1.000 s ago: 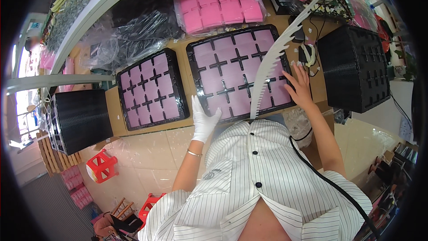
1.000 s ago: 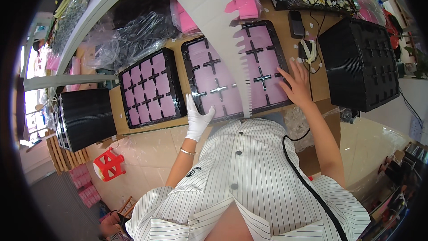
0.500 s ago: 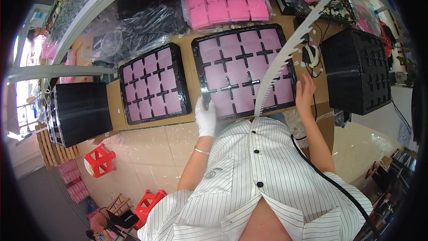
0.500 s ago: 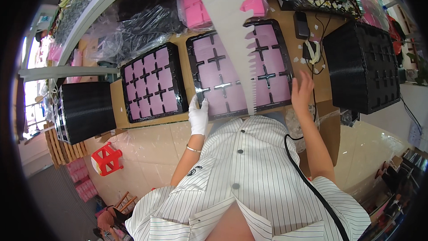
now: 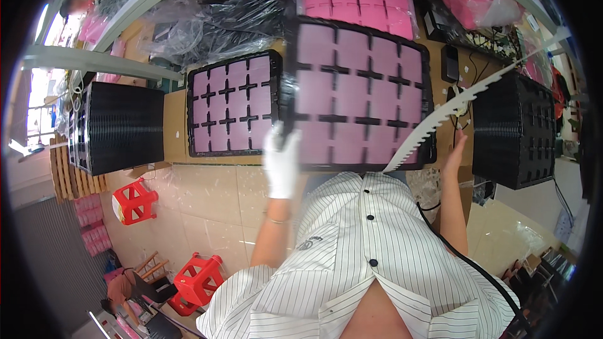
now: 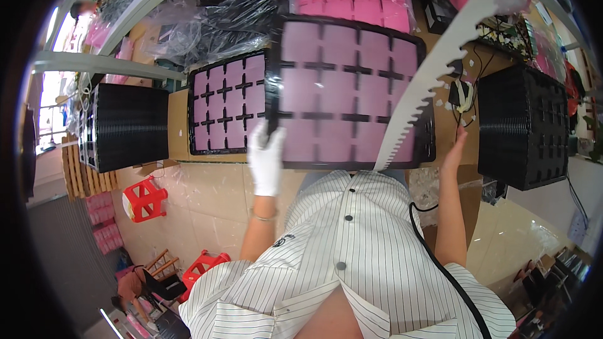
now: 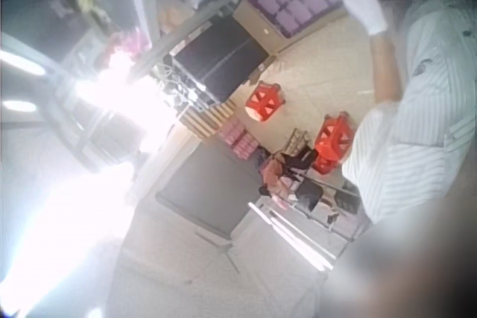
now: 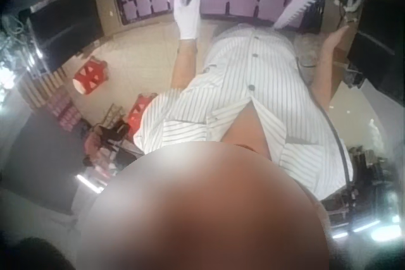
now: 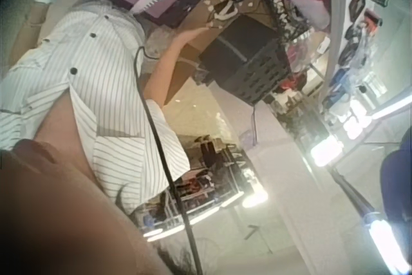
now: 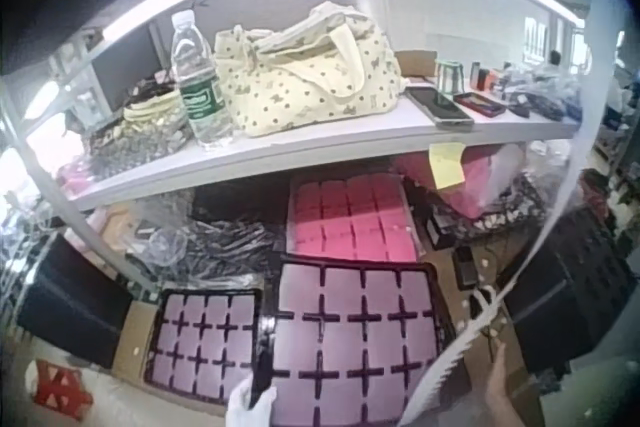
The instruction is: Assembling plastic trays by inserting foam padding and securing with plastic strips.
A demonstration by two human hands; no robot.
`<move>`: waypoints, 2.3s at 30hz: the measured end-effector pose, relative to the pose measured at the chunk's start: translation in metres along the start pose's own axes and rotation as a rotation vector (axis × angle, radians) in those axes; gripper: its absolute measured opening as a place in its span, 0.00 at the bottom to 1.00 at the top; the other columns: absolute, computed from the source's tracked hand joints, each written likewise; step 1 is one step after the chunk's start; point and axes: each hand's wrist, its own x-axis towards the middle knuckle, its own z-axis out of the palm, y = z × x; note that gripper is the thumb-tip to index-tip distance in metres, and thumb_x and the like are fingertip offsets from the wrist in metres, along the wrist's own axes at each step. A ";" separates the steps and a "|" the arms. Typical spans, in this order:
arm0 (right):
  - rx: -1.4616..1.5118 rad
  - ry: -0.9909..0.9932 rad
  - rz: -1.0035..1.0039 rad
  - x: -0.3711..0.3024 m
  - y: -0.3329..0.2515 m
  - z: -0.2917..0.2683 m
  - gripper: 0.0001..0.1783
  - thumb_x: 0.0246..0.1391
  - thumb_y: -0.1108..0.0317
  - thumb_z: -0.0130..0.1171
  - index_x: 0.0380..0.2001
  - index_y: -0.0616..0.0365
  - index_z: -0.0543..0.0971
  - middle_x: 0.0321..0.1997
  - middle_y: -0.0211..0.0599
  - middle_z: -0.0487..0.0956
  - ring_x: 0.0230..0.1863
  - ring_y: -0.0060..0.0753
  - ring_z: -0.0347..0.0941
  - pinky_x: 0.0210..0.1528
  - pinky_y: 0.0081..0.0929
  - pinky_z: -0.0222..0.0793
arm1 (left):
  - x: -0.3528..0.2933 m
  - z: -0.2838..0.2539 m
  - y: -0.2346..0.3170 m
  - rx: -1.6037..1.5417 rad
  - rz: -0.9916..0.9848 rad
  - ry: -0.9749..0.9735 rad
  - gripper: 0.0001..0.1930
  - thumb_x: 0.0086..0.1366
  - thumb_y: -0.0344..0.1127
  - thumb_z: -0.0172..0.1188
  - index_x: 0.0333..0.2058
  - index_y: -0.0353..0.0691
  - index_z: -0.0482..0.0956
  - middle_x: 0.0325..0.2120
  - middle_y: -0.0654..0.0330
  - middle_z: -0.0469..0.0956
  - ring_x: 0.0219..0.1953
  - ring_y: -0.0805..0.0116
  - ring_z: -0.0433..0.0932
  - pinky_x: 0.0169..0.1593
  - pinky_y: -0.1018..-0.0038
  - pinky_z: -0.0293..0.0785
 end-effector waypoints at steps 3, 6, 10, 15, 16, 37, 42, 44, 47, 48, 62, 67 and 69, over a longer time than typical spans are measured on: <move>0.017 0.043 0.010 0.007 0.009 -0.027 0.40 0.65 0.38 0.34 0.67 0.59 0.55 0.73 0.42 0.53 0.74 0.33 0.43 0.72 0.39 0.35 | 0.064 -0.086 0.014 0.311 0.129 0.177 0.23 0.61 0.43 0.64 0.51 0.36 0.77 0.43 0.58 0.80 0.43 0.74 0.74 0.51 0.76 0.69; 0.048 0.047 0.028 0.013 0.019 -0.034 0.40 0.65 0.39 0.35 0.66 0.60 0.56 0.72 0.43 0.54 0.74 0.34 0.44 0.72 0.40 0.37 | 0.114 -0.189 -0.016 0.312 0.149 0.212 0.24 0.64 0.39 0.62 0.54 0.29 0.73 0.47 0.58 0.78 0.47 0.74 0.73 0.55 0.79 0.66; 0.016 0.028 0.058 0.009 0.023 -0.042 0.40 0.65 0.39 0.36 0.66 0.61 0.56 0.71 0.46 0.55 0.73 0.36 0.46 0.71 0.42 0.41 | 0.156 -0.275 -0.058 0.292 0.104 0.197 0.25 0.63 0.39 0.63 0.54 0.29 0.73 0.49 0.55 0.78 0.50 0.70 0.73 0.57 0.75 0.65; -0.016 0.017 0.058 0.005 0.032 -0.042 0.40 0.65 0.38 0.36 0.66 0.61 0.57 0.69 0.49 0.57 0.73 0.38 0.47 0.70 0.42 0.44 | 0.188 -0.295 -0.089 1.087 0.146 0.467 0.23 0.59 0.39 0.63 0.49 0.28 0.76 0.47 0.44 0.78 0.51 0.53 0.76 0.56 0.65 0.69; -0.029 0.033 0.052 0.002 0.032 -0.044 0.40 0.65 0.38 0.36 0.66 0.61 0.57 0.69 0.48 0.57 0.72 0.38 0.47 0.70 0.42 0.44 | 0.179 -0.245 -0.059 0.903 0.243 0.476 0.20 0.59 0.34 0.61 0.47 0.27 0.76 0.46 0.39 0.76 0.51 0.45 0.75 0.55 0.63 0.70; -0.136 -0.081 0.008 -0.010 0.028 -0.024 0.38 0.66 0.40 0.34 0.64 0.61 0.61 0.68 0.47 0.59 0.71 0.39 0.50 0.69 0.41 0.48 | 0.112 0.012 -0.098 1.343 0.328 0.070 0.29 0.69 0.51 0.45 0.66 0.52 0.56 0.67 0.56 0.53 0.69 0.49 0.50 0.64 0.36 0.41; -0.165 -0.109 0.006 -0.012 0.023 -0.028 0.36 0.67 0.42 0.33 0.63 0.62 0.62 0.68 0.46 0.60 0.70 0.37 0.51 0.68 0.39 0.49 | 0.127 0.007 -0.101 1.369 0.410 0.077 0.28 0.68 0.49 0.46 0.65 0.52 0.57 0.67 0.54 0.54 0.68 0.50 0.52 0.64 0.37 0.42; -0.171 -0.101 -0.008 -0.016 0.014 -0.031 0.36 0.67 0.42 0.32 0.63 0.62 0.62 0.67 0.46 0.61 0.70 0.37 0.53 0.68 0.39 0.50 | 0.116 -0.001 -0.107 1.391 0.404 0.042 0.29 0.68 0.50 0.46 0.66 0.53 0.57 0.67 0.53 0.53 0.69 0.49 0.51 0.64 0.37 0.42; -0.146 -0.081 0.001 -0.016 0.012 -0.039 0.36 0.67 0.42 0.33 0.62 0.62 0.64 0.66 0.47 0.62 0.69 0.37 0.54 0.68 0.38 0.51 | 0.114 -0.001 -0.105 1.366 0.371 0.059 0.29 0.68 0.51 0.45 0.66 0.52 0.56 0.67 0.52 0.52 0.69 0.49 0.50 0.64 0.37 0.42; -0.139 -0.079 0.003 -0.018 0.011 -0.039 0.36 0.67 0.42 0.33 0.61 0.63 0.64 0.66 0.47 0.62 0.69 0.37 0.54 0.68 0.38 0.51 | 0.119 0.002 -0.100 1.335 0.355 0.074 0.29 0.68 0.51 0.45 0.66 0.52 0.56 0.67 0.51 0.52 0.69 0.48 0.50 0.64 0.37 0.42; -0.085 -0.107 0.046 -0.022 0.021 -0.048 0.35 0.68 0.43 0.33 0.60 0.63 0.66 0.65 0.46 0.64 0.68 0.38 0.56 0.66 0.39 0.54 | 0.114 0.008 -0.108 1.396 0.380 0.109 0.28 0.68 0.49 0.47 0.64 0.51 0.58 0.66 0.48 0.54 0.68 0.48 0.51 0.65 0.40 0.45; -0.078 -0.125 0.045 -0.027 0.016 -0.046 0.35 0.68 0.42 0.33 0.60 0.63 0.66 0.63 0.45 0.67 0.67 0.37 0.58 0.66 0.39 0.54 | 0.121 0.007 -0.112 1.392 0.361 0.120 0.29 0.68 0.50 0.47 0.65 0.51 0.56 0.66 0.48 0.52 0.69 0.48 0.49 0.65 0.41 0.45; -0.071 -0.117 0.043 -0.023 0.015 -0.044 0.34 0.68 0.43 0.33 0.59 0.63 0.67 0.62 0.44 0.67 0.67 0.37 0.58 0.65 0.38 0.55 | 0.126 0.011 -0.109 1.382 0.361 0.127 0.30 0.68 0.51 0.46 0.66 0.51 0.55 0.66 0.48 0.52 0.69 0.48 0.49 0.65 0.41 0.45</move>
